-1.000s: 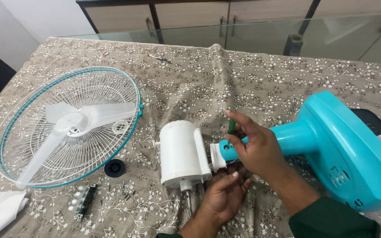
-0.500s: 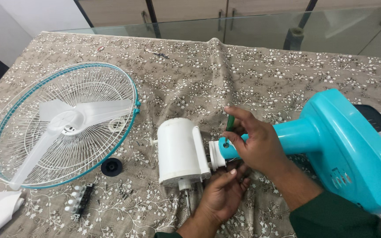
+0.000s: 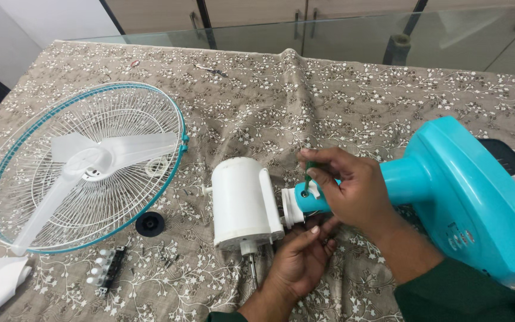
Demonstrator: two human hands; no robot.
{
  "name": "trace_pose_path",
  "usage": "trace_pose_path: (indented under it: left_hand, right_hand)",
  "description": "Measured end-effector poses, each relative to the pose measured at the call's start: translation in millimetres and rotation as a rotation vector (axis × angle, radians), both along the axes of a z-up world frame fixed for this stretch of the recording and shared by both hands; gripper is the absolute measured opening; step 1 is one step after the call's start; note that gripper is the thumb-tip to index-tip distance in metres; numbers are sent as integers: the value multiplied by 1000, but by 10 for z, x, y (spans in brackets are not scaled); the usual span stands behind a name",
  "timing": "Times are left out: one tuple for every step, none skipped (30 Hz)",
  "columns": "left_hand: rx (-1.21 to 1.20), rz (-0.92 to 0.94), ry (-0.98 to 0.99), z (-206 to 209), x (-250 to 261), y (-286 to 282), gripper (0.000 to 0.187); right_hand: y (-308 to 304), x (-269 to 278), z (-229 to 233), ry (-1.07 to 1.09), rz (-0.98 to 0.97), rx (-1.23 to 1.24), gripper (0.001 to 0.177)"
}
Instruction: The person uses a screwdriver to tighten screws on the motor housing of a disassembled electric fan. The fan cage and blades remain separate on the table while the person adjusts the motor assembly.
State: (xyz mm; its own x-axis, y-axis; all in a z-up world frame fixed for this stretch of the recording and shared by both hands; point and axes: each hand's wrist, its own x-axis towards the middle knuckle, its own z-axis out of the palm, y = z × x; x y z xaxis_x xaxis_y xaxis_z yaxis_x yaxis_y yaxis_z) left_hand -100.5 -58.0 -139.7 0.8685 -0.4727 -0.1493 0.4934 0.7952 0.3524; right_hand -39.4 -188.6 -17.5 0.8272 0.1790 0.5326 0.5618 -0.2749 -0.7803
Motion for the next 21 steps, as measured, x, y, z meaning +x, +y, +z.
trace_pose_path:
  left_hand:
    - [-3, 6, 3, 13, -2, -4, 50]
    - [-7, 11, 6, 25, -4, -12, 49]
    - [-9, 17, 6, 35, 2, -11, 48]
    - [-3, 15, 10, 40, 8, -4, 48]
    - [1, 13, 15, 35, 6, -6, 48]
    - [5, 11, 21, 25, 3, -11, 48]
    - [-1, 6, 20, 14, 5, -16, 48]
    - [-8, 2, 20, 1, 17, -23, 47]
    - [-11, -2, 21, -17, 15, -17, 47]
    - [-4, 0, 37, -36, 10, -12, 45]
    - [2, 0, 51, -50, 18, -16, 43]
    - [8, 0, 65, -61, 19, -18, 42]
    - [15, 3, 69, -68, 22, -19, 42]
    - [23, 7, 73, -76, 28, -16, 41]
    - [29, 9, 78, -86, 22, -16, 41]
    - [26, 3, 78, -98, 20, -15, 41]
    - [22, -1, 78, -110, 23, -14, 40]
    - [18, -5, 79, -122, 27, -16, 39]
    - [-4, -11, 61, -134, 33, -9, 36]
    - [-25, -17, 44, -146, 36, -4, 33]
    - [-49, -24, 27, -160, 31, -12, 30]
  right_hand:
    - [1, 7, 21, -1, -76, -44, 27]
    - [5, 11, 43, -2, -153, -89, 27]
    - [15, 23, 66, -5, -230, -132, 27]
    - [26, 35, 86, 45, -248, -171, 30]
    - [26, 37, 101, 96, -268, -213, 32]
    - [26, 44, 112, 148, -287, -254, 35]
    - [32, 62, 123, 77, -184, -156, 30]
    - [37, 80, 130, 6, -80, -57, 25]
    - [48, 81, 124, -62, 25, 43, 21]
    - [52, 77, 114, -22, 13, 36, 22]
    - [48, 83, 109, 17, 0, 28, 24]
    - [43, 85, 103, 55, -12, 19, 26]
    - [40, 87, 97, 34, -78, -48, 25]
    - [41, 91, 90, 13, -144, -116, 24]
    - [37, 88, 80, -5, -212, -185, 23]
    - [27, 90, 74, -42, -154, -183, 25]
    - [20, 99, 70, -77, -94, -182, 28]
    - [17, 107, 66, -112, -35, -180, 30]
    - [31, 120, 62, -75, 6, -154, 29]
    - [49, 129, 58, -37, 46, -127, 28]
    - [55, 131, 56, 2, 84, -103, 28]
